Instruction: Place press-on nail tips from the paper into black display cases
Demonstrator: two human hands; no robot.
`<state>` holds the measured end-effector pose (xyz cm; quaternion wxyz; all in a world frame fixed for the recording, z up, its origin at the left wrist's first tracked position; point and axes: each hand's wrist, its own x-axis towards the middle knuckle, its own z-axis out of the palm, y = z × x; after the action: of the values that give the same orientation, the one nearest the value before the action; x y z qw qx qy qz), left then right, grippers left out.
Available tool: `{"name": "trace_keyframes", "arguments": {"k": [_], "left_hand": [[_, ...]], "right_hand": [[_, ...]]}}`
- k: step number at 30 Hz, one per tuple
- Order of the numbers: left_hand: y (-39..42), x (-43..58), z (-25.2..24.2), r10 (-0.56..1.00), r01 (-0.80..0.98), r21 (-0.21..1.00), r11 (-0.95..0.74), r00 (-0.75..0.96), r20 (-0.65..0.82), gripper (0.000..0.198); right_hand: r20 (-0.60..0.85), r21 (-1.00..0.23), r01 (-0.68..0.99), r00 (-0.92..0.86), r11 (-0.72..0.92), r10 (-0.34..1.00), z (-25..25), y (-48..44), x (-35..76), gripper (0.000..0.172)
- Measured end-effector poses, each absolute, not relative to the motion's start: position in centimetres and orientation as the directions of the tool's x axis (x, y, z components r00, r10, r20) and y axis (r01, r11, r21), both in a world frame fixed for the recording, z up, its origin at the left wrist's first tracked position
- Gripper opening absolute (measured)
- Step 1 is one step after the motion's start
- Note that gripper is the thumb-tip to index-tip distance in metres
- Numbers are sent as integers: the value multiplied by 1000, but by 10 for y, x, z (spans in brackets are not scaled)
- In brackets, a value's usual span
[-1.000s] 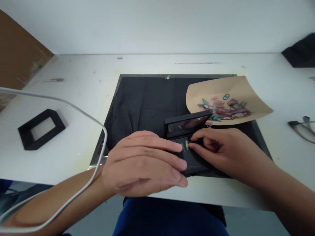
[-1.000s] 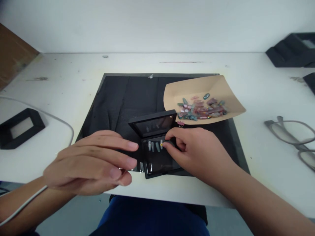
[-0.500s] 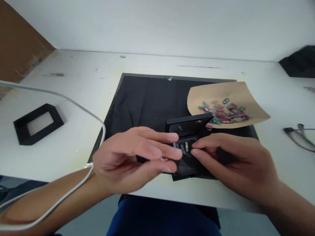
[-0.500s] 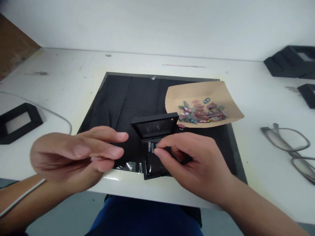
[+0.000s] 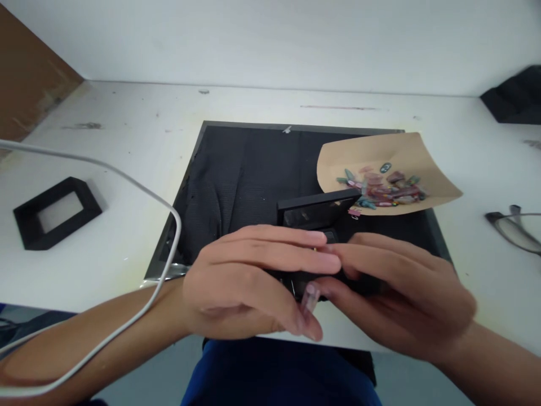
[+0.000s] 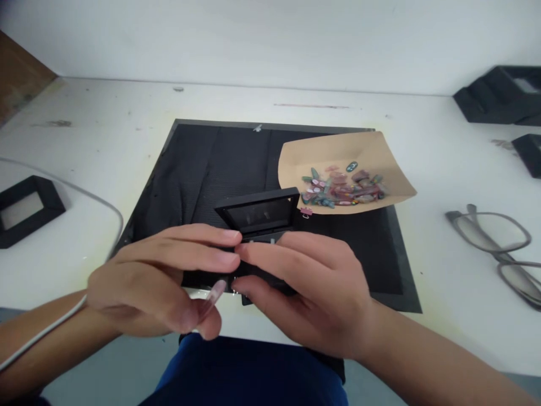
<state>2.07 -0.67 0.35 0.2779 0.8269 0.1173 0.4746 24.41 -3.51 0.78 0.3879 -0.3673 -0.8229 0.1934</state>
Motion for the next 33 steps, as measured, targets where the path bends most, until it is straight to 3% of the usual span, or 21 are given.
{"name": "trace_keyframes", "arguments": {"k": [10, 19, 23, 27, 33], "left_hand": [[-10, 22, -2, 443, 57, 523, -850, 615, 652, 18], [-11, 22, -10, 502, 80, 622, -779, 675, 541, 16], [-12, 21, -9, 511, 86, 612, -786, 648, 565, 13], [-11, 23, -9, 498, 68, 604, -794, 644, 581, 12], [-10, 21, -11, 485, 53, 603, -796, 654, 581, 16]], "right_hand": [[520, -506, 398, -568, 766, 638, 3, -34, 250, 11], [564, -506, 336, -568, 795, 599, 3, -32, 249, 11], [563, -504, 342, -566, 793, 602, 5, -31, 247, 14], [542, -502, 347, -588, 792, 601, 13, -34, 253, 2], [504, -519, 346, -614, 781, 607, 11, -39, 260, 17]]}}
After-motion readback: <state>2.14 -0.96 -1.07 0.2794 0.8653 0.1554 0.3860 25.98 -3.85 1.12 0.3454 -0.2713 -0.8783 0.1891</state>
